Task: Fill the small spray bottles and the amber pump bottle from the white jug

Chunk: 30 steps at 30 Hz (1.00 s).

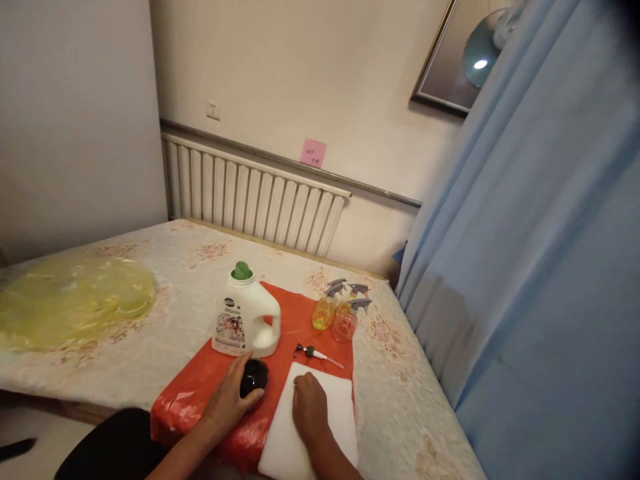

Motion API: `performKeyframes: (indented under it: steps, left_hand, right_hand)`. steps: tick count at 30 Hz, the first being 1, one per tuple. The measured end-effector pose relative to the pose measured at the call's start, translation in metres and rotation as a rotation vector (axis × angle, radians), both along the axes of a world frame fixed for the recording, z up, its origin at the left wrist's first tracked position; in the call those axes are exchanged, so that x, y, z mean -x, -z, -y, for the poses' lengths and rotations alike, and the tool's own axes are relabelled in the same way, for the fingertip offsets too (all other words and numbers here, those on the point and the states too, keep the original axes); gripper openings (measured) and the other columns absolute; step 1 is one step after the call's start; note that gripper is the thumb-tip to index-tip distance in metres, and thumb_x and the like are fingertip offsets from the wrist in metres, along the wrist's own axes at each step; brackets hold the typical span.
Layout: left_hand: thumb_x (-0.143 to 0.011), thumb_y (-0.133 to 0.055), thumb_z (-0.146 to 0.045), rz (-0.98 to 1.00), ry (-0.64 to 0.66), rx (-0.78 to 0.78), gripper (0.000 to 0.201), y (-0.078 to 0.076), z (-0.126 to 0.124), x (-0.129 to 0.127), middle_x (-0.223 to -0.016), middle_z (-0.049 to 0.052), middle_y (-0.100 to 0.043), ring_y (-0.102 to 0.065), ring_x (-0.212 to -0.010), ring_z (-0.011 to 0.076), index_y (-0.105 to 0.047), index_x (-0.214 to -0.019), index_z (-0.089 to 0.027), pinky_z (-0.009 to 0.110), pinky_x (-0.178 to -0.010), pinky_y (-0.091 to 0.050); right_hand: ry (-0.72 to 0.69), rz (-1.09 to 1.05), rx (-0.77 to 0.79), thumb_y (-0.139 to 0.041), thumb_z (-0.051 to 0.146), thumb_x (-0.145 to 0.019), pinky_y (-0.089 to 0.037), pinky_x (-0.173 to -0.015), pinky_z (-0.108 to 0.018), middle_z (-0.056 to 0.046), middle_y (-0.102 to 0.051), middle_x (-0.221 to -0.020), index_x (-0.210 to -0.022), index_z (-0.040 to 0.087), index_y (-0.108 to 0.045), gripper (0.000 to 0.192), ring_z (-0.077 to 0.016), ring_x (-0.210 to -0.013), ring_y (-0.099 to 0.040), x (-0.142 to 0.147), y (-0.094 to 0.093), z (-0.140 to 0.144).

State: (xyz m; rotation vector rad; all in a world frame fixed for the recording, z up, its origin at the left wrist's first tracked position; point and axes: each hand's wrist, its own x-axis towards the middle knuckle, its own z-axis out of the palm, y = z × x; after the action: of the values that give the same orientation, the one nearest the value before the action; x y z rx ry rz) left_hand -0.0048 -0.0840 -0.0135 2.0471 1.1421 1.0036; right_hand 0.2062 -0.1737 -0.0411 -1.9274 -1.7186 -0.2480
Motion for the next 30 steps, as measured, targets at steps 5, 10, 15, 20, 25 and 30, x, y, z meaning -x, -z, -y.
performKeyframes:
  steps: [5,10,15,20,25,30]
  left_hand:
    - [-0.070,-0.071,-0.029,0.000,0.040,0.076,0.087,-0.003,0.003,0.003,-0.150,0.021,-0.043,-0.043,-0.139,0.0343,-0.031,-0.145,-0.015,0.054,-0.117,-0.031]
    - [-0.067,-0.071,-0.026,0.013,0.017,0.109,0.091,-0.002,0.007,0.004,-0.149,0.020,-0.042,-0.042,-0.139,0.0347,-0.024,-0.145,-0.016,0.055,-0.118,-0.029]
    - [-0.065,-0.070,-0.025,0.050,-0.033,0.087,0.092,0.006,0.009,0.005,-0.147,0.021,-0.041,-0.041,-0.139,0.0349,-0.025,-0.144,-0.013,0.053,-0.117,-0.031]
    - [-0.061,-0.070,-0.023,0.090,-0.059,0.114,0.093,0.017,0.012,0.006,-0.144,0.023,-0.045,-0.045,-0.136,0.0356,-0.027,-0.143,-0.010,0.053,-0.117,-0.032]
    - [-0.061,-0.071,-0.023,0.113,-0.081,0.137,0.093,0.027,0.011,0.006,-0.143,0.023,-0.049,-0.048,-0.134,0.0356,-0.029,-0.143,-0.009,0.053,-0.115,-0.036]
    - [-0.060,-0.071,-0.021,0.121,-0.094,0.111,0.086,0.026,0.011,0.006,-0.138,0.019,-0.055,-0.054,-0.130,0.0347,-0.036,-0.139,-0.014,0.053,-0.113,-0.039]
  right_hand:
    - [0.004,0.028,-0.022,-0.042,0.004,-0.088,-0.042,-0.071,-0.031,-0.004,-0.057,-0.081,-0.084,0.022,-0.058,0.024,-0.0211,-0.076,-0.054,-0.001,0.003,-0.001]
    - [0.014,0.037,-0.033,-0.041,0.005,-0.089,-0.042,-0.070,-0.031,-0.004,-0.058,-0.081,-0.084,0.022,-0.058,0.025,-0.0212,-0.075,-0.054,-0.001,0.006,-0.001]
    - [0.016,0.041,-0.040,-0.041,0.004,-0.089,-0.043,-0.071,-0.032,-0.004,-0.059,-0.081,-0.083,0.022,-0.058,0.025,-0.0220,-0.075,-0.055,-0.002,0.008,-0.002]
    - [0.030,0.043,-0.035,-0.041,0.005,-0.089,-0.043,-0.071,-0.033,-0.005,-0.059,-0.079,-0.080,0.023,-0.057,0.025,-0.0223,-0.074,-0.057,-0.001,0.009,-0.002]
    - [0.033,0.042,-0.031,-0.041,0.006,-0.089,-0.044,-0.070,-0.033,-0.005,-0.061,-0.078,-0.077,0.024,-0.054,0.025,-0.0227,-0.073,-0.058,-0.002,0.011,-0.003]
    - [0.023,0.045,-0.049,-0.042,0.006,-0.087,-0.045,-0.070,-0.034,-0.005,-0.062,-0.079,-0.078,0.025,-0.054,0.024,-0.0235,-0.075,-0.059,-0.002,0.014,-0.004]
